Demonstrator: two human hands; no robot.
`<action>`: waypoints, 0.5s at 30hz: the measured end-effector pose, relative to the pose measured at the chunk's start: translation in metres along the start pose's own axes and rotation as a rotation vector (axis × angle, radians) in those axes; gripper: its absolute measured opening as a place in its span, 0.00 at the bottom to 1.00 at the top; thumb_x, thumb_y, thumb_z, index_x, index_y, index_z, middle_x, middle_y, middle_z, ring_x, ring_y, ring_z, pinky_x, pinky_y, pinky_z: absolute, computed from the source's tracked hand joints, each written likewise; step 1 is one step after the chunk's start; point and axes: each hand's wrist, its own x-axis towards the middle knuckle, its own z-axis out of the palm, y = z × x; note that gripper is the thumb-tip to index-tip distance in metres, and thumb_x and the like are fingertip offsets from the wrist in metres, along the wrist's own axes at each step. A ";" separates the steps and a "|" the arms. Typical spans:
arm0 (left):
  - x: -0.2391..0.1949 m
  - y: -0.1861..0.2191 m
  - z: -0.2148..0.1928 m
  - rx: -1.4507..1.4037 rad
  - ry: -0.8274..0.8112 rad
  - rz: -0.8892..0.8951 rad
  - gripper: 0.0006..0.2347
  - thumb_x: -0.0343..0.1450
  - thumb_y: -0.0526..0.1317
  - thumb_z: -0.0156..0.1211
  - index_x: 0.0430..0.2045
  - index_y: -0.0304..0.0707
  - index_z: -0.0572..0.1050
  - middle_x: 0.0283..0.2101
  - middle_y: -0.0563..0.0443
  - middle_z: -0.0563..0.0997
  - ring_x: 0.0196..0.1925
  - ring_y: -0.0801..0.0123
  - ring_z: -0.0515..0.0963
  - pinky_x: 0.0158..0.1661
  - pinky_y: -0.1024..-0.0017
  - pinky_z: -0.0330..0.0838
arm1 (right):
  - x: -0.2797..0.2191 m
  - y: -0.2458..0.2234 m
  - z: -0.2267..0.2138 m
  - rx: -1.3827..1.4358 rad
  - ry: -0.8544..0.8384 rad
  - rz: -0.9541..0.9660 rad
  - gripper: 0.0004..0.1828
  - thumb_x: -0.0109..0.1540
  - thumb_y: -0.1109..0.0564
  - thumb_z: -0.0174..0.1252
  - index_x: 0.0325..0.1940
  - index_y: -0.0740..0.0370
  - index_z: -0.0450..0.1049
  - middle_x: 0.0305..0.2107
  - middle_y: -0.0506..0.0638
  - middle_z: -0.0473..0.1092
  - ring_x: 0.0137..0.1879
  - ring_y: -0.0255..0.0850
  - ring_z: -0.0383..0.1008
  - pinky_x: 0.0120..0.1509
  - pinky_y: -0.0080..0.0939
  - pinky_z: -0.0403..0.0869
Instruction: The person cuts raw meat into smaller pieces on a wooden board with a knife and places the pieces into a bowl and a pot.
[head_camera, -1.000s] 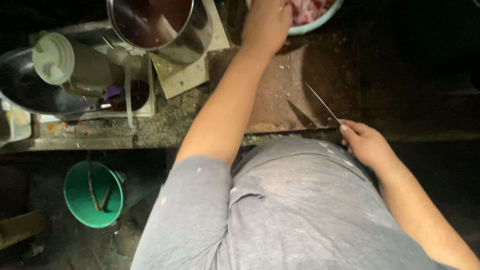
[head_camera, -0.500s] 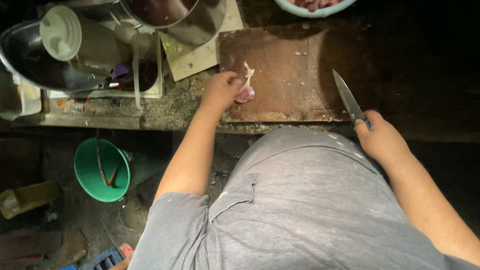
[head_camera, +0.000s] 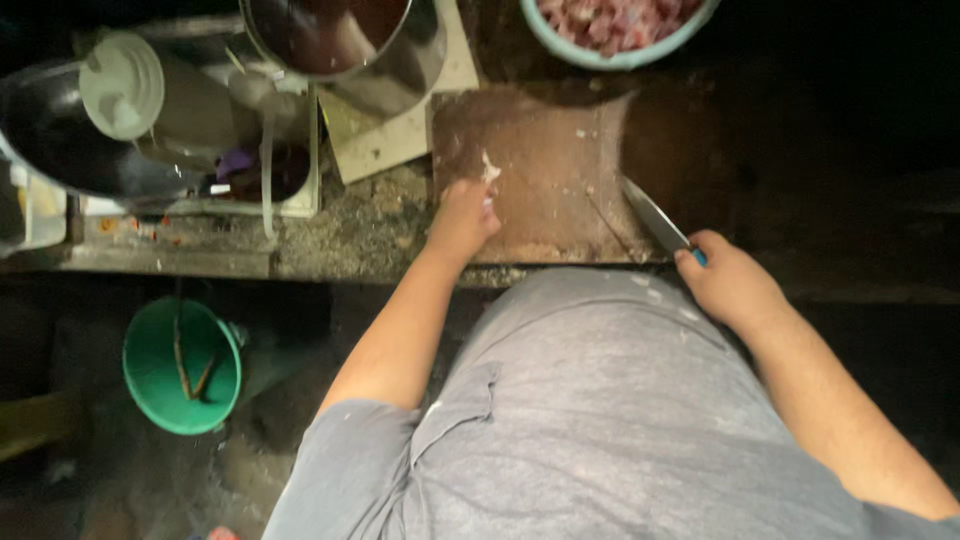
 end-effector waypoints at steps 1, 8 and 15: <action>0.001 -0.002 -0.001 -0.054 -0.037 -0.069 0.16 0.61 0.36 0.65 0.43 0.36 0.78 0.41 0.38 0.78 0.44 0.47 0.77 0.45 0.55 0.73 | 0.000 0.002 -0.001 0.006 0.007 0.021 0.26 0.66 0.41 0.53 0.61 0.59 0.73 0.47 0.67 0.76 0.54 0.63 0.76 0.58 0.56 0.73; 0.033 0.031 0.011 -1.343 -0.267 -0.765 0.15 0.72 0.46 0.61 0.45 0.32 0.76 0.38 0.46 0.79 0.33 0.70 0.79 0.27 0.74 0.69 | -0.003 0.018 0.006 0.068 0.013 0.124 0.27 0.66 0.41 0.53 0.63 0.59 0.73 0.46 0.66 0.77 0.53 0.62 0.77 0.57 0.57 0.74; 0.069 0.091 0.053 -1.229 -0.465 -0.441 0.17 0.68 0.37 0.63 0.51 0.40 0.69 0.38 0.47 0.80 0.28 0.70 0.78 0.25 0.72 0.74 | -0.005 0.021 0.006 0.074 0.087 0.084 0.30 0.68 0.41 0.53 0.66 0.64 0.70 0.48 0.70 0.74 0.55 0.65 0.75 0.58 0.58 0.73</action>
